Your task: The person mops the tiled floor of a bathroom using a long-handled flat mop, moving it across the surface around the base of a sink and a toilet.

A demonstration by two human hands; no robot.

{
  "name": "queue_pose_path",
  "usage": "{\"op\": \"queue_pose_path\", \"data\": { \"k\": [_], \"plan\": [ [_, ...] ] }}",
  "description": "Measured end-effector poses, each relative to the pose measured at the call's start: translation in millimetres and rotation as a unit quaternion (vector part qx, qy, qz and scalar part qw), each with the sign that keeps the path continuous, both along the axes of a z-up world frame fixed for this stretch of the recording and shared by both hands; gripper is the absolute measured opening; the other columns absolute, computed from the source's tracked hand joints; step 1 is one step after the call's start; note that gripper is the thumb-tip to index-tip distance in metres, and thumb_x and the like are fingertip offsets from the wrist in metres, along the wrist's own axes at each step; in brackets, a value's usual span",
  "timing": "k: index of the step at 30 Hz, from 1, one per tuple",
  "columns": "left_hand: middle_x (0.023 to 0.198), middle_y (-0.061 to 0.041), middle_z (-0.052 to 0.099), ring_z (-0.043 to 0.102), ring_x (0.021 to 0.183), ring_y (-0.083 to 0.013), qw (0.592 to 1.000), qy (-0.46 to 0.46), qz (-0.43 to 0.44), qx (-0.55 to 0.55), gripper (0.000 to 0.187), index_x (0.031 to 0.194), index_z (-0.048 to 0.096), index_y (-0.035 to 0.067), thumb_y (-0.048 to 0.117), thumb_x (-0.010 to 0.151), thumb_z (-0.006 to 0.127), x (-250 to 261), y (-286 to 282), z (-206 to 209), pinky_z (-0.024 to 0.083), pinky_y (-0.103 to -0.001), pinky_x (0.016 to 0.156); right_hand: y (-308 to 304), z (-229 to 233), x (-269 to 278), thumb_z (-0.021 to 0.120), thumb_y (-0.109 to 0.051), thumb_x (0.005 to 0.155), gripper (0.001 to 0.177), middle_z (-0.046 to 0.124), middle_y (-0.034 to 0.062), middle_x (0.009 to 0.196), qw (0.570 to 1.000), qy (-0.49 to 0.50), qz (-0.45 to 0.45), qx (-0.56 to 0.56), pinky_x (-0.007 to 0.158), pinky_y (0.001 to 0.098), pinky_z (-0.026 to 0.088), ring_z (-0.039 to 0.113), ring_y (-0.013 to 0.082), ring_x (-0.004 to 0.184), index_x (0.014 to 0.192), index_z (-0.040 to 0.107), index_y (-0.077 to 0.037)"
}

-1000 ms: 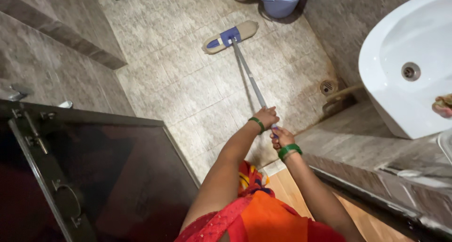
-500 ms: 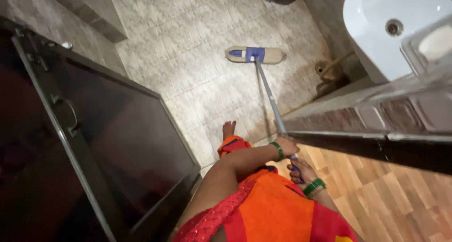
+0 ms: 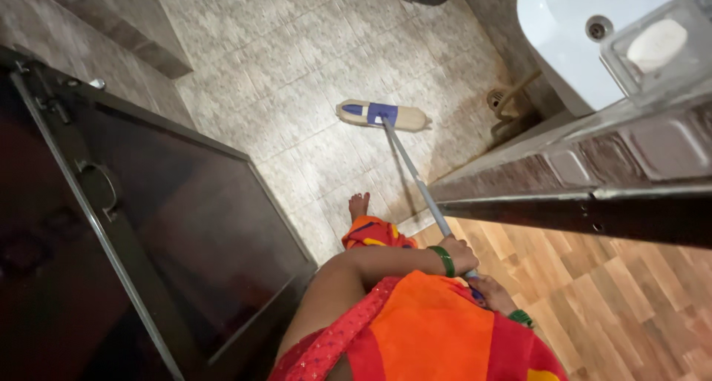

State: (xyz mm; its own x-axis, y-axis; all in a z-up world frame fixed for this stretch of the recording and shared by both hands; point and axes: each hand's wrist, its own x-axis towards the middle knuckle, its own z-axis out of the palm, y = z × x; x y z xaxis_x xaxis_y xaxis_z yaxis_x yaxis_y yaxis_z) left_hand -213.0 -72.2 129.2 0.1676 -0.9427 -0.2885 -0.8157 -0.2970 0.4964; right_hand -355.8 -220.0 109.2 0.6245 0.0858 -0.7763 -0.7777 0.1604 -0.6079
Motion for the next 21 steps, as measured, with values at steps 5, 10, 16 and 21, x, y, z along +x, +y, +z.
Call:
{"op": "queue_pose_path", "data": {
  "k": [5, 10, 16, 21],
  "plan": [
    [0.103, -0.003, 0.075, 0.069, 0.107, -0.0256, 0.998, -0.055, 0.017, -0.024, 0.015, 0.094, 0.075, 0.022, 0.031, 0.086, 0.065, 48.5, 14.8, -47.3, 0.057, -0.047, 0.086, 34.3, 15.3, 64.7, 0.056, -0.023, 0.099, 0.018, 0.051, 0.0025, 0.065, 0.997, 0.05, -0.053, 0.008, 0.035, 0.0262, 0.025, 0.038, 0.0092, 0.043, 0.095, 0.056, -0.005],
    [0.104, 0.0, 0.074, 0.068, 0.108, -0.0209, 0.992, -0.093, 0.071, -0.041, 0.014, 0.091, 0.074, 0.025, 0.025, 0.083, 0.063, 143.8, 33.8, -76.6, 0.049, -0.053, 0.096, 72.4, -7.6, 163.8, 0.058, -0.017, 0.096, 0.009, 0.053, 0.0019, 0.07, 0.984, 0.082, -0.155, 0.027, 0.034, 0.025, 0.025, 0.037, 0.0081, 0.043, 0.104, 0.054, -0.014],
    [0.107, 0.0, 0.073, 0.064, 0.116, -0.0216, 0.988, -0.13, 0.083, -0.026, 0.017, 0.096, 0.074, 0.024, 0.024, 0.089, 0.059, 245.7, 78.9, -98.3, 0.048, -0.045, 0.101, 118.2, -67.8, 268.7, 0.061, -0.02, 0.097, 0.014, 0.051, 0.0009, 0.065, 0.992, 0.035, -0.119, 0.015, 0.033, 0.0274, 0.027, 0.039, 0.009, 0.042, 0.09, 0.052, -0.013],
    [0.106, 0.001, 0.072, 0.063, 0.115, -0.0214, 0.987, -0.137, 0.075, -0.032, 0.016, 0.095, 0.074, 0.024, 0.025, 0.086, 0.06, 248.6, 103.4, -111.7, 0.048, -0.045, 0.1, 149.4, -61.7, 271.2, 0.061, -0.015, 0.095, 0.006, 0.05, 0.0008, 0.064, 0.99, 0.036, -0.134, 0.009, 0.033, 0.0274, 0.027, 0.039, 0.0092, 0.042, 0.094, 0.055, -0.016]
  ]
}}
